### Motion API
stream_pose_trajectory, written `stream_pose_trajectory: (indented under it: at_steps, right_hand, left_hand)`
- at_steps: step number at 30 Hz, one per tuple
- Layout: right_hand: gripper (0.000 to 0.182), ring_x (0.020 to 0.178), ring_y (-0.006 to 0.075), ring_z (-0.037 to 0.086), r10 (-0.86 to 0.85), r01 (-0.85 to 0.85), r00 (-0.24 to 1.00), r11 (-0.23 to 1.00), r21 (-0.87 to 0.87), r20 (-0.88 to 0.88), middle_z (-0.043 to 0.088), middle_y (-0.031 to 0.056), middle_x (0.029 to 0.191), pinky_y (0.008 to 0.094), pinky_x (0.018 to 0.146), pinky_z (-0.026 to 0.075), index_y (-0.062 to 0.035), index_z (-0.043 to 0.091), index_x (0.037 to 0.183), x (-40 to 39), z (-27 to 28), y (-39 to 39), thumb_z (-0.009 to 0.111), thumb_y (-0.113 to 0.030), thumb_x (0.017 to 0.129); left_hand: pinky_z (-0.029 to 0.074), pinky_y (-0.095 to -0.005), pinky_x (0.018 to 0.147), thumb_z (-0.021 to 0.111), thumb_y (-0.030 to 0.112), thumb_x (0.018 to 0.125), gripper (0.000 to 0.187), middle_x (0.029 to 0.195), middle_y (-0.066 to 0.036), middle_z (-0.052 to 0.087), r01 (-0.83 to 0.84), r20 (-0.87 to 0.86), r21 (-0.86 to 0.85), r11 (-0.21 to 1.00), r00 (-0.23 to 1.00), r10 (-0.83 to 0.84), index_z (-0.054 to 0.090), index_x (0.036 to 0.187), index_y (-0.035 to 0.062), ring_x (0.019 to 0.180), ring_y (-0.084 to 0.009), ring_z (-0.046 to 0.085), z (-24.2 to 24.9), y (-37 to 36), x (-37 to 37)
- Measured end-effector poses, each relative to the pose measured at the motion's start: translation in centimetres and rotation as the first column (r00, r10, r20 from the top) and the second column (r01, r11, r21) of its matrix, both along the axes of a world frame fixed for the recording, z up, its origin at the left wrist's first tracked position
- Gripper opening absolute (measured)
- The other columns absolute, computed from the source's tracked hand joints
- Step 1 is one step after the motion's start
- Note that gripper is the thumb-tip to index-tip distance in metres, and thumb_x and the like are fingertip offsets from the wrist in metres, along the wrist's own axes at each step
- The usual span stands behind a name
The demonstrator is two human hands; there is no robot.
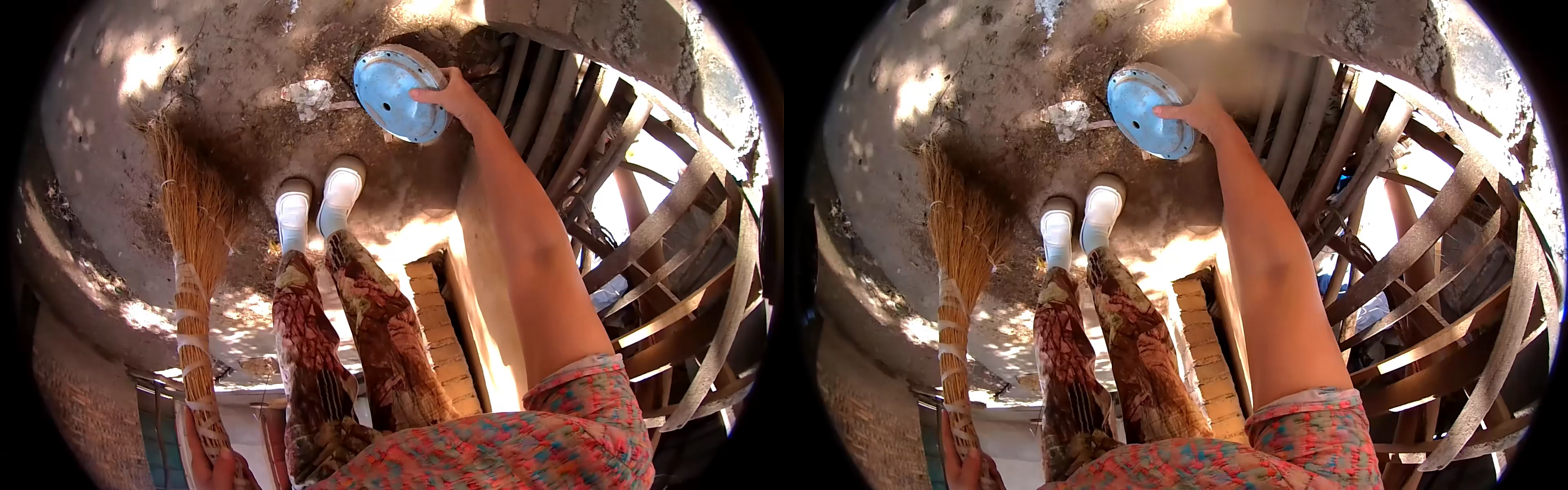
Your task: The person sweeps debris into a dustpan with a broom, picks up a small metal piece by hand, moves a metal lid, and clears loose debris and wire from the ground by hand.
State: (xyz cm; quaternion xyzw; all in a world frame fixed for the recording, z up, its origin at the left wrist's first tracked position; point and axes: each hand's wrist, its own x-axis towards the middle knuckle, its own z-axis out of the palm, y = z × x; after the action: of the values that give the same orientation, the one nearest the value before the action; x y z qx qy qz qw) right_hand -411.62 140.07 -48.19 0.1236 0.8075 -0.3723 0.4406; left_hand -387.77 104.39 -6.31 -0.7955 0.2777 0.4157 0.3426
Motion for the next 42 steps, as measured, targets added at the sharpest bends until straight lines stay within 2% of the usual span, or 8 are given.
stream_pose_trajectory:
  at_steps: [1,3,4,5,21,24,32,42]
  right_hand:
    - [0.083,0.105,0.0291,0.057,-0.016,0.019,0.994,1.0,-0.024,0.109,0.057,0.0178,0.116,0.0391,0.089,0.047,0.0016,0.05,0.121,0.0,0.4,-0.1,0.088,-0.027,0.054]
    - [0.087,0.107,0.0283,0.055,-0.043,0.053,0.976,0.998,-0.041,0.214,0.056,0.0174,0.118,0.0392,0.091,0.045,0.0023,0.046,0.125,0.9,-0.1,0.1,0.088,-0.028,0.055]
    - [0.091,0.111,0.0278,0.053,-0.063,0.084,0.979,0.991,-0.1,0.194,0.054,0.0177,0.121,0.0392,0.094,0.043,0.002,0.042,0.129,1.9,-1.3,0.3,0.087,-0.03,0.057]
    - [0.095,0.114,0.0272,0.051,-0.083,0.112,0.981,0.981,-0.158,0.177,0.051,0.0181,0.125,0.0392,0.097,0.04,0.0017,0.037,0.134,2.7,-2.4,0.7,0.086,-0.031,0.058]
    - [0.092,0.121,0.0267,0.043,-0.652,0.761,0.648,0.523,-0.385,0.394,0.046,0.0144,0.13,0.0396,0.104,0.032,-0.0055,0.023,0.142,13.7,8.7,-2.5,0.076,-0.018,0.068]
    - [0.077,0.12,0.0242,0.043,-0.697,0.815,0.572,0.421,-0.398,0.433,0.047,0.0109,0.129,0.0388,0.102,0.035,-0.0055,0.033,0.136,16.4,16.6,-4.6,0.073,-0.024,0.073]
    - [0.086,0.12,0.0268,0.045,-0.68,0.857,0.466,0.185,-0.481,0.567,0.044,0.0149,0.131,0.0428,0.101,0.037,-0.0069,0.024,0.14,20.6,39.5,-5.2,0.074,-0.027,0.074]
    - [0.06,0.115,0.0253,0.052,-0.851,0.641,0.42,0.033,-0.766,0.314,0.053,0.0142,0.126,0.0405,0.099,0.04,-0.0009,0.038,0.134,29.0,66.2,-2.6,0.061,-0.025,0.084]
  left_hand:
    - [0.041,-0.0237,0.05,0.053,0.002,0.086,0.041,0.111,-0.019,0.054,0.76,-0.324,-0.115,0.64,0.58,-0.747,0.049,0.126,0.0033,0.066,-0.0129,0.051,-0.2,0.2,-0.5]
    - [0.037,-0.0209,0.047,0.052,0.004,0.087,0.051,0.098,-0.014,0.058,0.89,-0.41,-0.432,-0.147,-0.338,-0.847,0.039,0.136,0.0063,0.059,-0.0093,0.047,-0.7,1.0,-2.1]
    - [0.036,-0.0205,0.045,0.051,0.005,0.088,0.057,0.086,-0.009,0.055,0.804,-0.291,-0.188,0.564,0.503,-0.814,0.029,0.141,0.0087,0.055,-0.0088,0.043,-1.0,1.6,-3.1]
    - [0.034,-0.0201,0.044,0.05,0.007,0.089,0.065,0.075,-0.004,0.052,0.175,0.001,-0.116,0.978,0.984,-0.176,0.019,0.145,0.0112,0.051,-0.0082,0.04,-1.2,1.9,-3.5]
    - [0.034,-0.021,0.043,0.054,0.016,0.09,0.066,0.068,-0.001,0.049,0.395,-0.186,0.091,0.914,0.909,-0.374,0.019,0.146,0.0143,0.05,-0.0075,0.041,0.5,-2.6,4.0]
    - [0.045,-0.0315,0.039,0.048,0.011,0.088,0.07,0.096,-0.013,0.048,0.302,-0.199,0.168,0.939,0.943,-0.268,0.01,0.147,0.0135,0.055,-0.0172,0.053,0.0,-2.7,3.3]
    - [0.042,-0.0342,0.036,0.05,0.015,0.089,0.065,0.07,-0.011,0.051,0.341,-0.436,-0.005,0.94,0.845,-0.309,0.018,0.145,0.0128,0.045,-0.02,0.051,-1.2,-1.1,7.2]
    - [0.047,-0.0371,0.046,0.048,0.028,0.089,0.025,0.064,-0.012,0.059,0.616,-0.574,0.259,0.744,0.718,-0.395,0.051,0.09,0.003,0.051,-0.0256,0.056,-6.7,-3.5,6.1]
